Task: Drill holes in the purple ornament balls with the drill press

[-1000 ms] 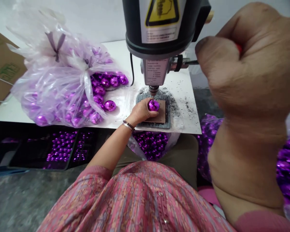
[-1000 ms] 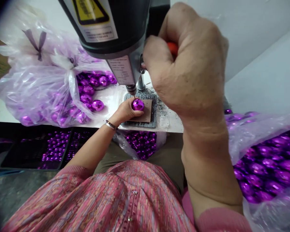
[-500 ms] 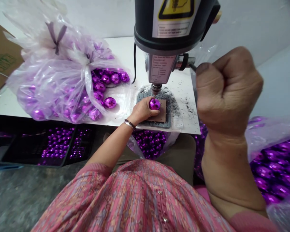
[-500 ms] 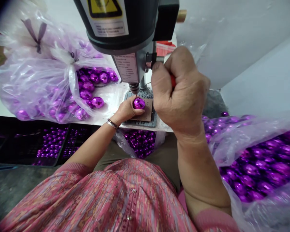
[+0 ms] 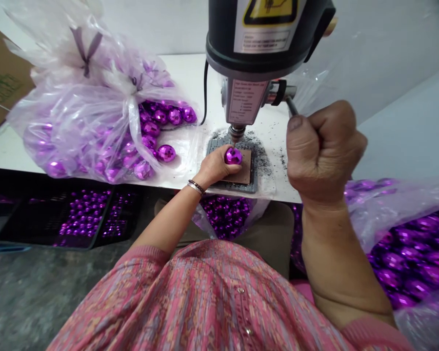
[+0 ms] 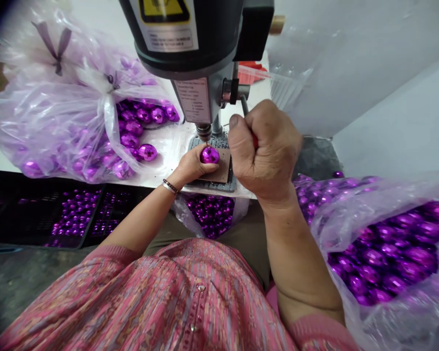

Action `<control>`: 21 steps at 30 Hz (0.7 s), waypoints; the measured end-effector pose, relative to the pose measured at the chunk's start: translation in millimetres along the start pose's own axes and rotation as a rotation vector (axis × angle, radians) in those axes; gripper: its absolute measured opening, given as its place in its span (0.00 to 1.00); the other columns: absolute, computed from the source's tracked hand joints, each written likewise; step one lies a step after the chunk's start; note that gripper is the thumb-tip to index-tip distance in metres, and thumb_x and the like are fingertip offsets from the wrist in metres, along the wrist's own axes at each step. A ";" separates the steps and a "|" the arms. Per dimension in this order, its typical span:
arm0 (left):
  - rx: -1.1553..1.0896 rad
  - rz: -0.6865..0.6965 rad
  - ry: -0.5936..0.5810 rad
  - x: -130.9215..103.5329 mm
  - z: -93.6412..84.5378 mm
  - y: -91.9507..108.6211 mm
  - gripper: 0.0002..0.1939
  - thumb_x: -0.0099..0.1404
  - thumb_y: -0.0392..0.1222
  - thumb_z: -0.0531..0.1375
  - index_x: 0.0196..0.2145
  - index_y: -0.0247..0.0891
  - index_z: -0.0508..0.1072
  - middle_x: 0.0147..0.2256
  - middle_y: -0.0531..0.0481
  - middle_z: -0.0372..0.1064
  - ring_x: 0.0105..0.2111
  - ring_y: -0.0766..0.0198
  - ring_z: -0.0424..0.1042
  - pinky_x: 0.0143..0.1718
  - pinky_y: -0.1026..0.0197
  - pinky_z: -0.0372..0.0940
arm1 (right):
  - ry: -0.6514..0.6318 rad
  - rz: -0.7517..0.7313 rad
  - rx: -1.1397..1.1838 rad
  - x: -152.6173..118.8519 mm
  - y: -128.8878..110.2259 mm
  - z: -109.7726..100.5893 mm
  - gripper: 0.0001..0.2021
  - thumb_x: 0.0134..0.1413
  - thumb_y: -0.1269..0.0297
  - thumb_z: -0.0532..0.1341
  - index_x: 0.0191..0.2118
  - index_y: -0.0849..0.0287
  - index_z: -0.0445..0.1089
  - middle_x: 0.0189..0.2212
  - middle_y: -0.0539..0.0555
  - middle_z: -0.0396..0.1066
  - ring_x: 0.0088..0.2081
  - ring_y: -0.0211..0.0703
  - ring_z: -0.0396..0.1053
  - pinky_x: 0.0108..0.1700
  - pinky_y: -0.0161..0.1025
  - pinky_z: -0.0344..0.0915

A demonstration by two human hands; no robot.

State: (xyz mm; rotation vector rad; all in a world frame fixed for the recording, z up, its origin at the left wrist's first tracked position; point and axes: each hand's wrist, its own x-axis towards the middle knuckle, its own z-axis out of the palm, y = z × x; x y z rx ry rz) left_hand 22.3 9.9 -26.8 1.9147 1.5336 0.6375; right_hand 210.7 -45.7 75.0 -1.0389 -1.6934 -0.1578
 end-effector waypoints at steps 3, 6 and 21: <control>-0.016 -0.009 0.001 0.9 0.5 -1.1 0.20 0.56 0.43 0.73 0.47 0.41 0.77 0.42 0.50 0.78 0.43 0.54 0.78 0.48 0.55 0.70 | 0.052 -0.005 -0.012 -5.8 2.0 6.2 0.20 0.73 0.55 0.52 0.30 0.63 0.59 0.25 0.46 0.50 0.28 0.25 0.47 0.39 0.32 0.50; -0.019 -0.018 -0.004 1.5 0.7 -1.6 0.25 0.56 0.42 0.73 0.51 0.39 0.77 0.45 0.47 0.79 0.46 0.50 0.78 0.50 0.53 0.71 | 0.112 -0.001 -0.017 -10.4 5.5 12.5 0.20 0.72 0.54 0.53 0.29 0.61 0.59 0.24 0.47 0.51 0.28 0.28 0.47 0.38 0.34 0.50; -0.058 -0.065 0.009 -7.3 -1.1 0.9 0.31 0.57 0.43 0.75 0.57 0.38 0.75 0.55 0.43 0.78 0.55 0.47 0.77 0.59 0.50 0.69 | 0.286 0.169 0.100 36.0 0.0 16.2 0.20 0.70 0.54 0.50 0.27 0.57 0.47 0.20 0.47 0.49 0.24 0.29 0.53 0.33 0.35 0.48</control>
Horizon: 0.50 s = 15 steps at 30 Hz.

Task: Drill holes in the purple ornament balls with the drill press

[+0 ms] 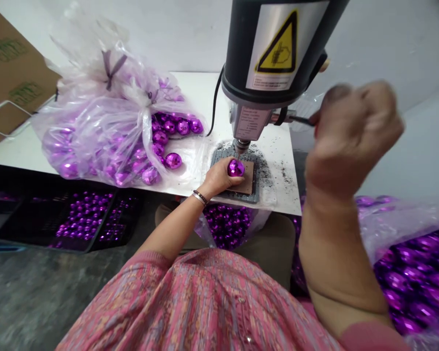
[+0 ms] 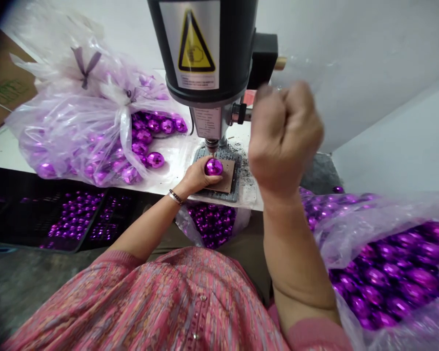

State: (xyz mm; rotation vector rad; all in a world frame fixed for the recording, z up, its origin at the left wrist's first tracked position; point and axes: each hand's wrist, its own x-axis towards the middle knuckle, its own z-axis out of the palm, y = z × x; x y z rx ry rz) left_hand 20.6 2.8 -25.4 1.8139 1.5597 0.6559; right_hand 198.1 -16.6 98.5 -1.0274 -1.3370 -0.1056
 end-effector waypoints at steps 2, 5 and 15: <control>-0.056 0.021 -0.007 -10.5 -2.8 -2.7 0.31 0.58 0.41 0.74 0.58 0.37 0.74 0.55 0.42 0.78 0.55 0.49 0.77 0.59 0.50 0.69 | -0.092 0.059 0.038 22.3 -4.7 0.6 0.18 0.67 0.59 0.52 0.26 0.57 0.49 0.19 0.47 0.53 0.23 0.28 0.53 0.31 0.35 0.49; -0.095 0.123 -0.119 -34.6 -9.2 -8.5 0.33 0.55 0.41 0.76 0.58 0.36 0.75 0.56 0.39 0.78 0.56 0.47 0.76 0.61 0.47 0.69 | -0.129 0.092 0.078 35.2 -5.6 1.6 0.17 0.64 0.62 0.54 0.25 0.57 0.49 0.18 0.47 0.53 0.21 0.27 0.52 0.30 0.36 0.47; 0.228 -0.106 0.307 -28.9 -88.3 -50.2 0.19 0.73 0.37 0.59 0.60 0.35 0.74 0.58 0.31 0.75 0.56 0.46 0.75 0.61 0.46 0.68 | -0.168 0.137 0.091 24.2 -14.7 -4.1 0.19 0.68 0.60 0.54 0.26 0.59 0.48 0.18 0.46 0.50 0.25 0.27 0.54 0.35 0.39 0.49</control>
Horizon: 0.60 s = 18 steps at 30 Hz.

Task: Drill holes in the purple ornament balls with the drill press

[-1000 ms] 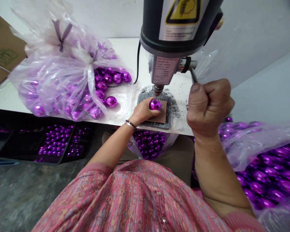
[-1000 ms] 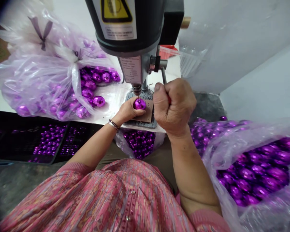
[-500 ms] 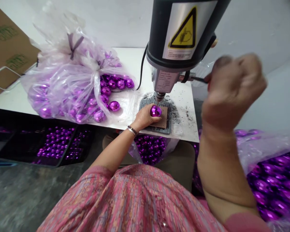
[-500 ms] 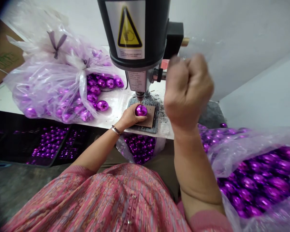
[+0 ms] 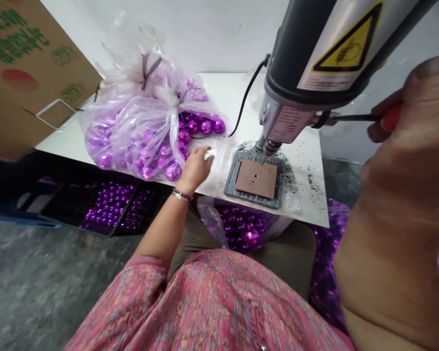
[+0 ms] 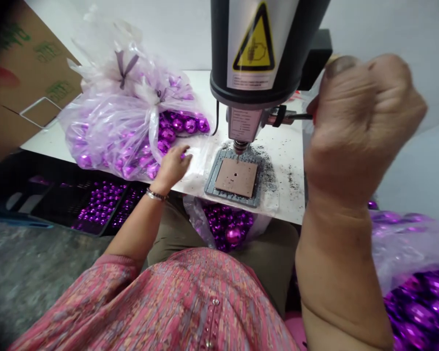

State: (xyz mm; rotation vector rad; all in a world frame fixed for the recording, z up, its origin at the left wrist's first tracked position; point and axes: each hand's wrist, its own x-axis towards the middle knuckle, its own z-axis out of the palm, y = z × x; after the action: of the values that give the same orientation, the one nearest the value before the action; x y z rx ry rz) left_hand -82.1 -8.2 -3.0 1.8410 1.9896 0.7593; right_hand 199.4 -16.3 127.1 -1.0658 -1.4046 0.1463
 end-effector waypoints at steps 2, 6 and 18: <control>0.193 -0.139 0.030 16.5 -7.7 -14.0 0.21 0.70 0.35 0.59 0.59 0.32 0.74 0.57 0.27 0.74 0.55 0.40 0.75 0.59 0.41 0.68 | 0.013 0.021 -0.026 -0.4 -1.7 -1.1 0.19 0.69 0.61 0.53 0.26 0.59 0.48 0.19 0.45 0.50 0.25 0.26 0.53 0.35 0.39 0.49; 0.358 -0.254 -0.111 26.2 -11.4 -27.8 0.21 0.63 0.39 0.66 0.54 0.31 0.75 0.52 0.25 0.76 0.51 0.34 0.77 0.53 0.39 0.70 | -0.014 0.055 -0.067 -3.3 -4.1 -1.9 0.21 0.71 0.61 0.53 0.26 0.60 0.46 0.20 0.45 0.52 0.25 0.25 0.52 0.35 0.39 0.49; -1.153 -0.294 -0.493 -7.0 25.6 6.8 0.26 0.65 0.60 0.66 0.55 0.43 0.73 0.42 0.45 0.78 0.32 0.63 0.77 0.35 0.58 0.71 | 0.019 -0.068 0.058 -2.9 0.6 2.9 0.23 0.66 0.50 0.55 0.26 0.56 0.44 0.18 0.46 0.49 0.23 0.30 0.55 0.30 0.37 0.46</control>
State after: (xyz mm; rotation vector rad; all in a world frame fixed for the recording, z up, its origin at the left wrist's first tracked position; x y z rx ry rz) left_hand -61.1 -10.8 -20.5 0.8872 1.0478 0.9390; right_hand 196.6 -16.3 124.0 -0.9682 -1.4093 0.1266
